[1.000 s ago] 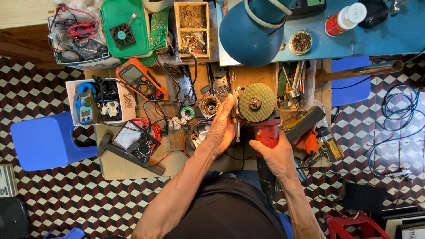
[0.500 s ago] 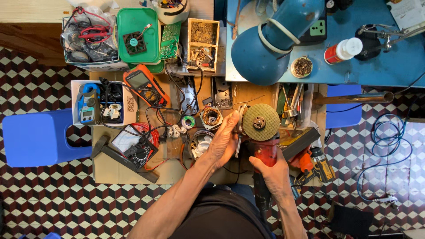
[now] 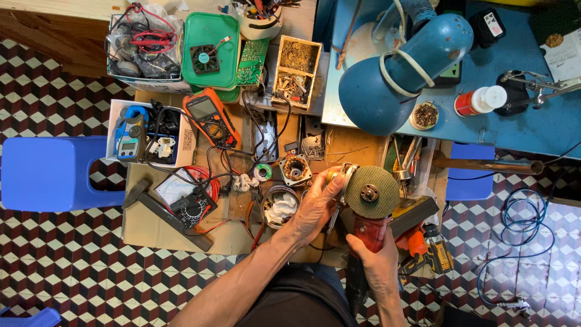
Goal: The person repairs a small electric motor at a cluttered workbench. They disassemble the motor housing, clean parts with tissue, use pliers and a screwdriver on components, grind a part with an angle grinder, and reassemble the motor by hand.
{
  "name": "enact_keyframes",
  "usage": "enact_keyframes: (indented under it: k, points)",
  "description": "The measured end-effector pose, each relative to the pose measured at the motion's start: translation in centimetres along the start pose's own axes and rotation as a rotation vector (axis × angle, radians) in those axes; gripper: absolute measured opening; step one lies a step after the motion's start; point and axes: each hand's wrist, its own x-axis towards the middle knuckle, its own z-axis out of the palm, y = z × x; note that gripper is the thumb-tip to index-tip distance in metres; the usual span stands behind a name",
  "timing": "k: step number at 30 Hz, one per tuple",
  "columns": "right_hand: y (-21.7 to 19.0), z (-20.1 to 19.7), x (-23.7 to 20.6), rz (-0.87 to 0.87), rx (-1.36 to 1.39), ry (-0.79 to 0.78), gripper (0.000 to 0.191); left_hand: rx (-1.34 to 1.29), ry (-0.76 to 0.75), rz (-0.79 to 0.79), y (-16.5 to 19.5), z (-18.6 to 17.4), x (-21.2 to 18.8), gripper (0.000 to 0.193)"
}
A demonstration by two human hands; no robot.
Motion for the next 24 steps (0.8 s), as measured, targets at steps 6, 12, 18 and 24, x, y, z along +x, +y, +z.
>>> enact_keyframes:
  k: [6, 12, 18, 24]
  points:
    - [0.2, -0.2, -0.2, -0.001, 0.003, -0.001, 0.061, -0.007, -0.043, 0.015, -0.1, 0.0, -0.1, 0.069]
    - [-0.8, -0.4, -0.4, -0.064, 0.000, -0.013, 0.066, 0.006, -0.023, 0.007, -0.1, 0.1, 0.0, 0.067]
    - [-0.4, -0.5, -0.2, -0.079, -0.045, -0.008, 0.067, 0.010, -0.021, 0.007, -0.3, 0.2, -0.1, 0.069]
    - [-0.2, -1.0, -0.1, -0.023, -0.133, -0.001, 0.069, 0.036, 0.005, -0.032, -0.2, 0.4, 0.2, 0.068]
